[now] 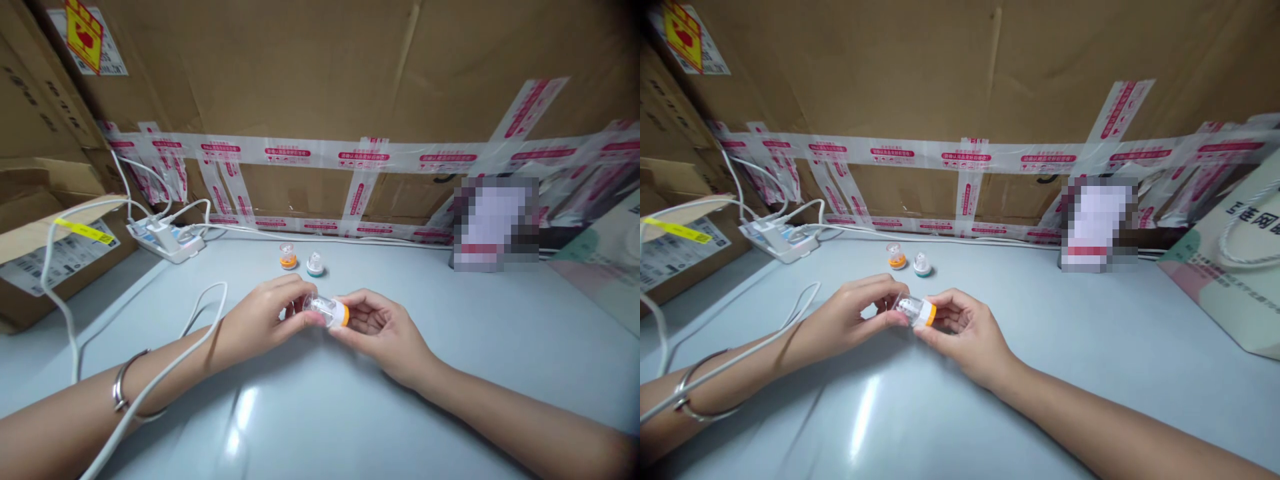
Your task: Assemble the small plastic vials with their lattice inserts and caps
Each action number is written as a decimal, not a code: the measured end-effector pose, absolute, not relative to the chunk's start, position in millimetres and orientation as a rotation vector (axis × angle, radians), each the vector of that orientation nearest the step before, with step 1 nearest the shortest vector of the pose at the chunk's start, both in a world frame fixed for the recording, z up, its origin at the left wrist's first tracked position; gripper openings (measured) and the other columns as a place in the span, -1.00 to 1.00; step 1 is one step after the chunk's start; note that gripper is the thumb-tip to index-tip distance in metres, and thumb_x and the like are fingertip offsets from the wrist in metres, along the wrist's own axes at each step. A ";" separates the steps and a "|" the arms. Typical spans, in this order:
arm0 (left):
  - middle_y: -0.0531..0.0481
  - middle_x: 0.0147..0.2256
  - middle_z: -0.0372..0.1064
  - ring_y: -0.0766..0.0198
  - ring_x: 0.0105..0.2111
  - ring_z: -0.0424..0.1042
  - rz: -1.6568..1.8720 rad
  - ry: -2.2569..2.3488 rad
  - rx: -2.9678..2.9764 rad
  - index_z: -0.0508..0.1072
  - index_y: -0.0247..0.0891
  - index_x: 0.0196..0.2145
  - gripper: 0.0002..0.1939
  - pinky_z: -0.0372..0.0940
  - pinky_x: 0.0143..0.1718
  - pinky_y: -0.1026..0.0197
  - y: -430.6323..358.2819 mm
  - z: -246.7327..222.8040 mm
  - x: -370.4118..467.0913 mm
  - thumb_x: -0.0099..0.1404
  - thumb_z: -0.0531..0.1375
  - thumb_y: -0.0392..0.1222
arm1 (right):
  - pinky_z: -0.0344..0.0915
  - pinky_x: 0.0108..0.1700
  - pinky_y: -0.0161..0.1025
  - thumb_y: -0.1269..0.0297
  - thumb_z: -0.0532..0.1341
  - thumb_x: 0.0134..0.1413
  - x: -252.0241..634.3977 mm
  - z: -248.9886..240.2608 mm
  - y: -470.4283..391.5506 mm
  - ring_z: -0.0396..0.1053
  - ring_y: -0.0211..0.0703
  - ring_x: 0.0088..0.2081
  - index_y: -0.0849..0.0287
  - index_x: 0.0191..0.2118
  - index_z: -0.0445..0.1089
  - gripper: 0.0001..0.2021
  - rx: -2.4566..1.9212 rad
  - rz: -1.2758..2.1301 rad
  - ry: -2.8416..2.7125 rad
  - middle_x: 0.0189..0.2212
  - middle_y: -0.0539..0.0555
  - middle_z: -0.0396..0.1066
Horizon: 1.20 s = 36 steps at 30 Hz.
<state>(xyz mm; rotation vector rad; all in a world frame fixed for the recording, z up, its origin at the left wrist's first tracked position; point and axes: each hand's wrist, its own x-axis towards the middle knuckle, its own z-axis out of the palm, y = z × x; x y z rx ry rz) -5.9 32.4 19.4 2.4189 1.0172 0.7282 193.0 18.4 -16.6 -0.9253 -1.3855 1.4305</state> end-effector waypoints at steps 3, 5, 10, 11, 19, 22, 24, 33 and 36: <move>0.00 -0.37 0.28 0.34 -0.40 0.26 0.776 0.923 2.431 0.38 -0.32 -0.21 -0.81 0.18 -0.32 0.31 32.4 20.7 -6.6 0.26 0.14 -0.16 | 0.36 -0.15 -0.33 0.38 0.39 -0.27 192.8 -13.7 20.0 0.45 -0.29 -0.29 0.17 -0.33 0.36 -0.71 -0.948 1.520 -1.326 -0.34 0.00 0.50; -0.03 -0.34 0.27 0.33 -0.37 0.26 0.807 0.872 2.438 0.38 -0.32 -0.19 -0.81 0.19 -0.30 0.30 32.4 21.8 -7.4 0.26 0.14 -0.19 | 0.35 -0.15 -0.34 0.38 0.39 -0.27 193.1 -11.6 21.5 0.45 -0.29 -0.29 0.19 -0.32 0.36 -0.70 -0.945 1.599 -1.294 -0.34 0.02 0.50; -0.07 -0.30 0.27 0.32 -0.35 0.26 0.871 0.786 2.451 0.38 -0.35 -0.15 -0.79 0.20 -0.26 0.27 32.4 24.6 -9.8 0.25 0.15 -0.26 | 0.33 -0.15 -0.34 0.37 0.37 -0.21 194.1 -8.8 23.3 0.44 -0.31 -0.30 0.20 -0.26 0.35 -0.69 -0.861 1.722 -1.248 -0.31 0.04 0.51; -0.07 -0.30 0.28 0.32 -0.35 0.27 0.881 0.776 2.440 0.39 -0.35 -0.15 -0.80 0.20 -0.25 0.27 32.7 24.6 -9.8 0.25 0.16 -0.27 | 0.32 -0.14 -0.33 0.36 0.36 -0.20 194.2 -8.8 23.3 0.44 -0.31 -0.30 0.20 -0.25 0.35 -0.70 -0.846 1.729 -1.254 -0.31 0.04 0.51; -0.08 -0.28 0.35 0.27 -0.27 0.33 0.943 0.746 1.864 0.38 -0.36 -0.23 -0.77 0.25 -0.23 0.26 37.6 7.4 4.1 0.14 0.24 -0.25 | 0.28 -0.08 -0.18 0.27 0.36 -0.16 194.1 -8.7 22.6 0.46 -0.21 -0.27 0.19 -0.21 0.29 -0.64 -0.792 1.804 -1.198 -0.35 0.05 0.51; -0.06 -0.32 0.36 0.28 -0.32 0.32 0.946 0.775 1.756 0.40 -0.37 -0.29 -0.77 0.25 -0.27 0.27 37.4 0.4 9.4 0.12 0.26 -0.20 | 0.28 -0.09 -0.12 0.26 0.39 -0.20 193.9 -8.7 22.7 0.47 -0.19 -0.33 0.17 -0.26 0.23 -0.62 -0.787 1.814 -1.154 -0.43 0.02 0.51; -0.03 -0.35 0.35 0.30 -0.34 0.31 0.938 0.785 1.690 0.40 -0.36 -0.30 -0.77 0.24 -0.28 0.27 36.7 -1.5 11.4 0.11 0.26 -0.18 | 0.29 -0.09 -0.11 0.23 0.40 -0.24 193.8 -9.3 22.9 0.47 -0.20 -0.36 0.17 -0.33 0.21 -0.62 -0.790 1.818 -1.126 -0.48 -0.01 0.49; -0.05 -0.33 0.30 0.26 -0.29 0.31 0.925 0.769 1.714 0.40 -0.38 -0.26 -0.75 0.22 -0.21 0.22 35.1 -2.3 12.2 0.14 0.23 -0.16 | 0.25 -0.01 -0.09 0.21 0.38 -0.19 194.9 -9.2 23.2 0.47 -0.22 -0.34 0.18 -0.37 0.21 -0.66 -0.705 1.957 -1.073 -0.52 -0.04 0.47; -0.06 -0.32 0.29 0.25 -0.29 0.30 0.956 0.748 1.710 0.41 -0.37 -0.29 -0.76 0.22 -0.21 0.22 34.8 -2.4 12.6 0.14 0.24 -0.14 | 0.25 0.00 -0.13 0.24 0.40 -0.21 192.6 -7.3 21.3 0.45 -0.25 -0.33 0.19 -0.39 0.23 -0.67 -0.669 1.995 -1.015 -0.50 -0.05 0.45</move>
